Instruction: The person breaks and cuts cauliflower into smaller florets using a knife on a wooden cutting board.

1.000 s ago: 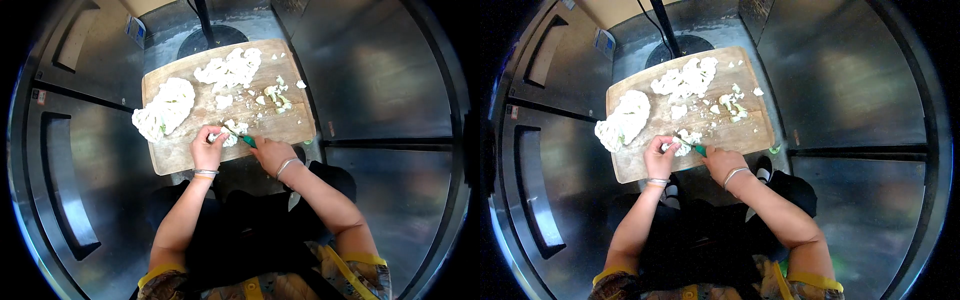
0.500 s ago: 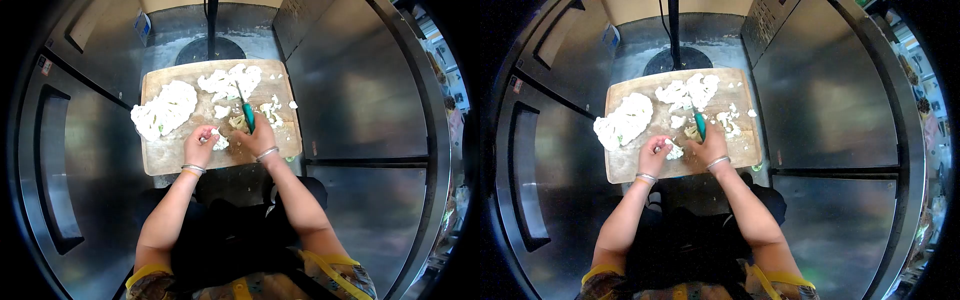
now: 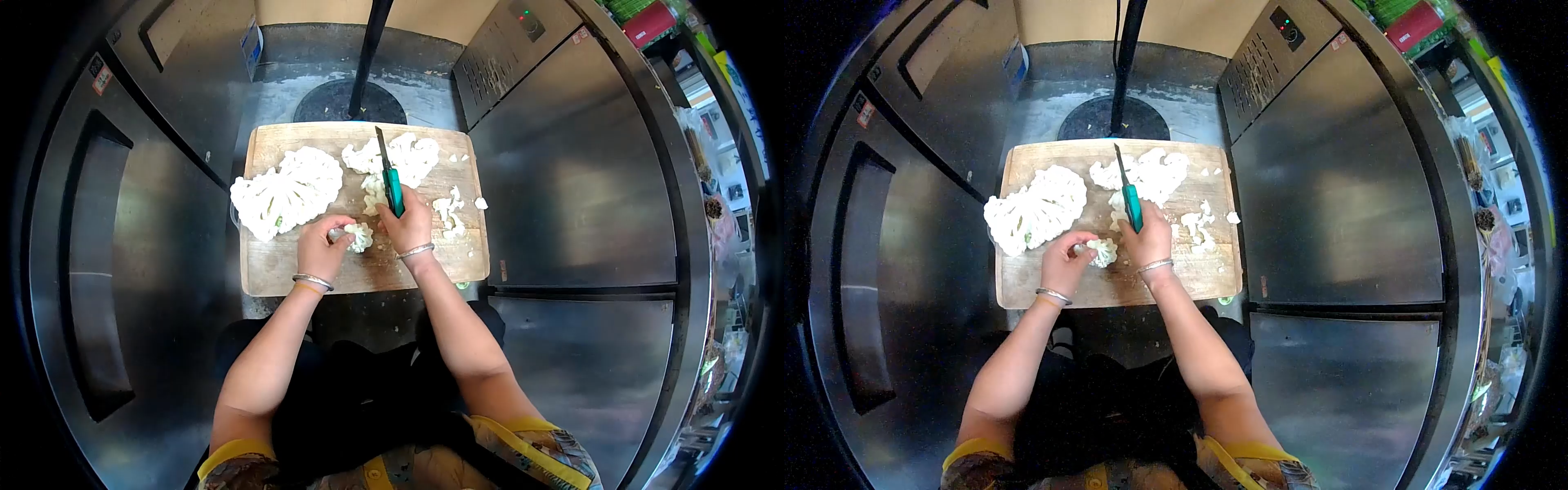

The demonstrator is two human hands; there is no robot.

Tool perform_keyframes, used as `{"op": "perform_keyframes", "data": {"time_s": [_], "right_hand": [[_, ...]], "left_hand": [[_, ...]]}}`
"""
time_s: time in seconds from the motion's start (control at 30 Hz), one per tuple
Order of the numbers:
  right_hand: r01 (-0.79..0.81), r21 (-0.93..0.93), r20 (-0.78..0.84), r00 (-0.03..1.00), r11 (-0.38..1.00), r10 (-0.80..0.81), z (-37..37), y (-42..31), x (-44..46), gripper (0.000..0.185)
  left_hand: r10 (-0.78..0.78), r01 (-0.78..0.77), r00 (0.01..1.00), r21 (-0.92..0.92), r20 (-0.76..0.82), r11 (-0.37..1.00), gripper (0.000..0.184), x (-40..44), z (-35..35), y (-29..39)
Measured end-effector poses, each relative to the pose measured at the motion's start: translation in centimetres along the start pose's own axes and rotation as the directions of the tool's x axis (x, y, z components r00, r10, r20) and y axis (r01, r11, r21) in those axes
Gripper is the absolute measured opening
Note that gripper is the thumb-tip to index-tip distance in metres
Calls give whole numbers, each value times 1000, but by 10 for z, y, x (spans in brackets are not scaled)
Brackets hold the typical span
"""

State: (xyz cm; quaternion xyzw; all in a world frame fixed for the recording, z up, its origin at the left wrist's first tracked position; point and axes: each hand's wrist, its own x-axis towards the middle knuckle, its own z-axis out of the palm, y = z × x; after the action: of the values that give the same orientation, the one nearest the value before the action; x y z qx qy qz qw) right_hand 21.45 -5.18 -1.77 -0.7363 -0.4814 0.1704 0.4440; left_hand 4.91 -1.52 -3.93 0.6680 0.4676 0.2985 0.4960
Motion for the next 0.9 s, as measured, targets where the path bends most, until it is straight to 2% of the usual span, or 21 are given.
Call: {"op": "perform_keyframes", "data": {"time_s": [0.07, 0.13, 0.2, 0.23, 0.27, 0.33, 0.37, 0.4, 0.47, 0.53, 0.57, 0.6, 0.63, 0.67, 0.7, 0.73, 0.8, 0.83, 0.87, 0.9], "right_hand": [[-245, 313, 120, 968, 918, 218, 3, -7, 2, 25], [-256, 451, 95, 966, 855, 239, -6, -8, -1, 21], [-279, 507, 118, 960, 815, 254, -23, -4, -3, 19], [-334, 535, 166, 942, 776, 292, -28, -2, -5, 18], [-346, 537, 170, 938, 770, 303, -28, 5, -8, 18], [-524, 473, 393, 845, 708, 363, -22, 29, -11, 19], [-463, 399, 369, 871, 791, 324, -11, 39, -11, 20], [-376, 438, 314, 915, 817, 253, 6, 54, -10, 20], [-490, 551, 381, 868, 676, 318, 8, 34, -4, 21], [-503, 589, 408, 860, 632, 305, 2, 26, -1, 22], [-527, 517, 446, 839, 675, 312, -3, 25, 0, 24], [-543, 442, 481, 815, 714, 322, -7, 25, 0, 26], [-546, 457, 480, 816, 702, 322, -10, 25, -3, 26], [-469, 355, 436, 848, 809, 300, -13, 25, -8, 26], [-384, 236, 396, 877, 893, 273, -16, 24, -15, 27], [-392, 244, 396, 875, 887, 278, -21, 19, -22, 27], [-336, 292, 466, 868, 895, 174, -32, 9, -35, 26], [-363, 241, 510, 836, 900, 201, -37, 3, -40, 27], [-368, 241, 510, 835, 898, 205, -41, 0, -44, 27], [-424, 206, 576, 781, 882, 242, -43, -2, -47, 28]], "left_hand": [[35, -35, 999, -17, -8, 999, 21, 3, -1, -9], [72, -72, 997, -16, -20, 997, 21, 4, 1, -15], [99, -100, 995, -17, -26, 995, 21, 3, 4, -14], [95, -94, 995, 57, -14, 994, 22, 2, 4, -9], [90, -89, 996, 133, 0, 987, 23, 1, 4, -4], [52, -56, 998, 167, 29, 984, 23, 1, 4, -5], [31, -36, 998, 91, 57, 995, 22, 2, 5, -15], [11, -13, 996, 17, 87, 1000, 22, 4, 5, -22], [-58, 56, 988, 12, 146, 998, 22, 4, 3, -25], [118, -112, 983, -52, 140, 992, 27, 4, -1, -25], [174, -170, 984, -84, 41, 982, 32, 2, 1, -22], [175, -171, 983, -66, 50, 983, 32, 0, 3, -21], [175, -175, 984, -27, -18, 984, 33, -2, 5, -20], [177, -177, 981, 8, -85, 984, 34, -4, 6, -19], [79, -86, 994, -99, -70, 991, 32, -5, 7, -17], [77, -83, 995, -90, -63, 993, 32, -5, 7, -23], [134, -134, 986, 12, -94, 991, 28, -4, 11, -38], [131, -130, 987, 14, -90, 991, 28, -5, 12, -36], [53, -50, 995, 31, -79, 998, 27, -6, 12, -34], [-25, 28, 997, 49, -71, 998, 26, -8, 12, -29]]}}
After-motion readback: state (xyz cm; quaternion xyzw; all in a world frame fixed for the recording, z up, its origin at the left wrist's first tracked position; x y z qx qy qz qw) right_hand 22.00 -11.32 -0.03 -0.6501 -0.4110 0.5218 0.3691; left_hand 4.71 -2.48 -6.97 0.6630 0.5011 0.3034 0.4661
